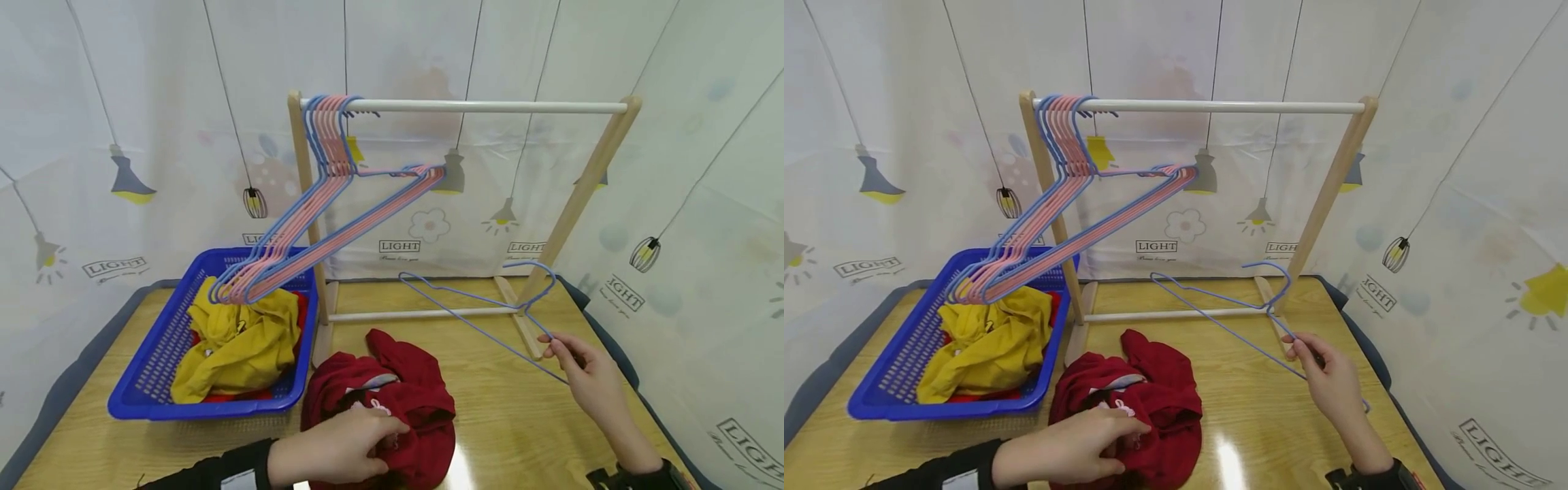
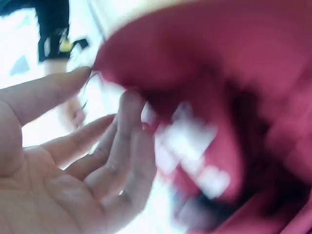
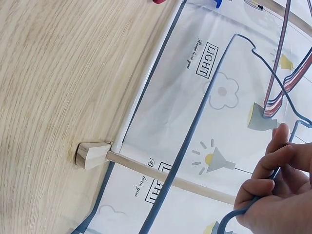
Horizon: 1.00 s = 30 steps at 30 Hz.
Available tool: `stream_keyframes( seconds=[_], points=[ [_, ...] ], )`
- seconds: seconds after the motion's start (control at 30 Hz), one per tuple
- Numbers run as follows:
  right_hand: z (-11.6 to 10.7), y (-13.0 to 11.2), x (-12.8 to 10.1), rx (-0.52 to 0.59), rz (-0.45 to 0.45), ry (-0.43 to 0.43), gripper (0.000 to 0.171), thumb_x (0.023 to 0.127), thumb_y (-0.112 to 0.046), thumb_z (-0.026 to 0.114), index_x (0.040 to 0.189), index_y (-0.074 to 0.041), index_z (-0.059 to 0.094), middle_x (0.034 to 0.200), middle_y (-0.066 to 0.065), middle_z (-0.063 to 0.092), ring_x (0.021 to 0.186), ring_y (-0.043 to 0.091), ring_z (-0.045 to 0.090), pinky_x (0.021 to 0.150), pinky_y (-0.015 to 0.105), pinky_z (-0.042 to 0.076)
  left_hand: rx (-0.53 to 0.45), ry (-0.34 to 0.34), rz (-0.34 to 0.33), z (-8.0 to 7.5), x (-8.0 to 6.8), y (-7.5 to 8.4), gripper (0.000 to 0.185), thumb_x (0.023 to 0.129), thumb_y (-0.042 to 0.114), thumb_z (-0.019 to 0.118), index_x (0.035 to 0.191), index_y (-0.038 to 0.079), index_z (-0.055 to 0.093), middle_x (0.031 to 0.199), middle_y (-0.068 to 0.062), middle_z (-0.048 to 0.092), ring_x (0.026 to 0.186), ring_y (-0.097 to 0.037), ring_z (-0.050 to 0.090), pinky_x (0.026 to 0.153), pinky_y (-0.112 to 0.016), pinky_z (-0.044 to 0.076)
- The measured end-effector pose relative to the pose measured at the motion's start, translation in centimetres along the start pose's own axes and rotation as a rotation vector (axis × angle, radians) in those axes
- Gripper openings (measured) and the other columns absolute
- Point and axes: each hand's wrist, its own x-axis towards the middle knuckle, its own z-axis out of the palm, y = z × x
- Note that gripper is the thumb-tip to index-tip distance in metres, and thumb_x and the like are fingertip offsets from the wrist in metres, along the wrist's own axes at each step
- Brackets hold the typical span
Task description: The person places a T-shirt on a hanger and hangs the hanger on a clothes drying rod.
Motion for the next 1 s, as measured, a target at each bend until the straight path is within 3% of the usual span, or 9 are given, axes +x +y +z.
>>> stream_keyframes(
  seconds=[0.1, 0.17, 0.2, 0.33, 0.43, 0.5, 0.63, 0.83, 1.0],
  points=[
    [0.0, -0.1, 0.0, 0.004, -0.002, 0.005, 0.022, 0.107, -0.009, 0.059, 0.117, 0.001, 0.076, 0.083, -0.036, 0.064, 0.068, -0.007, 0.052, 0.058, 0.016, 0.041, 0.129, 0.146, 0.015, -2.2, 0.2, 0.7, 0.056, 0.085, 0.017, 0.087, 0.137, 0.014, 0.067, 0.102, 0.004, 0.072, 0.089, -0.002, 0.063, 0.076, -0.021, 0.050],
    [0.0, -0.1, 0.0, 0.005, 0.001, 0.011, 0.022, 0.107, -0.009, 0.060, 0.117, 0.002, 0.076, 0.082, -0.035, 0.065, 0.067, -0.007, 0.052, 0.057, 0.016, 0.041, 0.245, 0.220, 0.001, -3.3, 0.3, 0.7, 0.069, 0.081, 0.020, 0.091, 0.144, 0.018, 0.063, 0.115, -0.001, 0.072, 0.104, -0.012, 0.067, 0.083, -0.030, 0.056],
    [-0.1, -0.1, 0.0, 0.003, 0.004, 0.011, 0.022, 0.107, -0.009, 0.060, 0.117, 0.002, 0.076, 0.082, -0.035, 0.064, 0.067, -0.007, 0.052, 0.057, 0.016, 0.041, 0.284, 0.226, -0.015, -3.7, 0.4, 0.6, 0.077, 0.079, 0.022, 0.093, 0.147, 0.020, 0.060, 0.126, -0.005, 0.070, 0.115, -0.020, 0.067, 0.090, -0.038, 0.057],
    [-0.1, -0.1, 0.1, -0.002, 0.018, -0.001, 0.024, 0.108, -0.012, 0.059, 0.118, 0.001, 0.076, 0.083, -0.036, 0.063, 0.070, -0.009, 0.053, 0.059, 0.015, 0.042, 0.280, 0.071, -0.166, -3.7, 0.7, -0.8, 0.105, 0.069, 0.024, 0.100, 0.159, 0.033, 0.045, 0.162, -0.019, 0.043, 0.148, -0.047, 0.045, 0.109, -0.068, 0.047],
    [-0.1, 0.0, 0.1, 0.000, 0.014, -0.008, 0.023, 0.107, -0.010, 0.059, 0.117, 0.001, 0.076, 0.083, -0.036, 0.063, 0.070, -0.008, 0.053, 0.061, 0.015, 0.042, 0.268, -0.033, -0.260, -2.5, 0.9, -2.0, 0.114, 0.063, 0.023, 0.103, 0.159, 0.040, 0.042, 0.168, -0.023, 0.034, 0.151, -0.053, 0.038, 0.111, -0.076, 0.042],
    [0.0, 0.1, 0.0, 0.013, 0.002, -0.008, 0.022, 0.107, -0.009, 0.059, 0.116, 0.001, 0.076, 0.082, -0.035, 0.064, 0.065, -0.005, 0.049, 0.058, 0.017, 0.041, 0.275, -0.071, -0.288, -1.6, 1.0, -2.6, 0.116, 0.061, 0.022, 0.104, 0.158, 0.043, 0.043, 0.166, -0.023, 0.036, 0.149, -0.052, 0.041, 0.109, -0.075, 0.045],
    [0.1, 0.1, 0.0, 0.043, -0.026, 0.006, 0.020, 0.106, -0.005, 0.059, 0.114, 0.003, 0.076, 0.081, -0.032, 0.064, 0.059, 0.002, 0.043, 0.054, 0.023, 0.037, 0.343, -0.081, -0.267, 0.1, 1.5, -3.4, 0.106, 0.066, 0.017, 0.100, 0.155, 0.041, 0.048, 0.156, -0.021, 0.048, 0.134, -0.046, 0.056, 0.096, -0.062, 0.058],
    [0.3, 0.1, 0.0, 0.066, -0.044, 0.015, 0.020, 0.106, -0.004, 0.059, 0.114, 0.005, 0.076, 0.082, -0.033, 0.065, 0.056, 0.004, 0.041, 0.053, 0.025, 0.036, 0.424, 0.093, -0.232, 2.0, 2.3, -4.4, 0.066, 0.082, 0.002, 0.085, 0.141, 0.024, 0.065, 0.127, -0.023, 0.064, 0.100, -0.042, 0.070, 0.073, -0.048, 0.064],
    [0.3, 0.1, 0.0, 0.071, -0.030, 0.009, 0.021, 0.106, -0.004, 0.058, 0.114, 0.005, 0.075, 0.082, -0.033, 0.065, 0.060, 0.002, 0.045, 0.056, 0.021, 0.039, 0.395, 0.264, -0.280, 3.2, 2.9, -4.3, 0.060, 0.073, 0.004, 0.088, 0.128, -0.001, 0.066, 0.107, -0.024, 0.064, 0.073, -0.035, 0.070, 0.062, -0.041, 0.060]
  ],
)
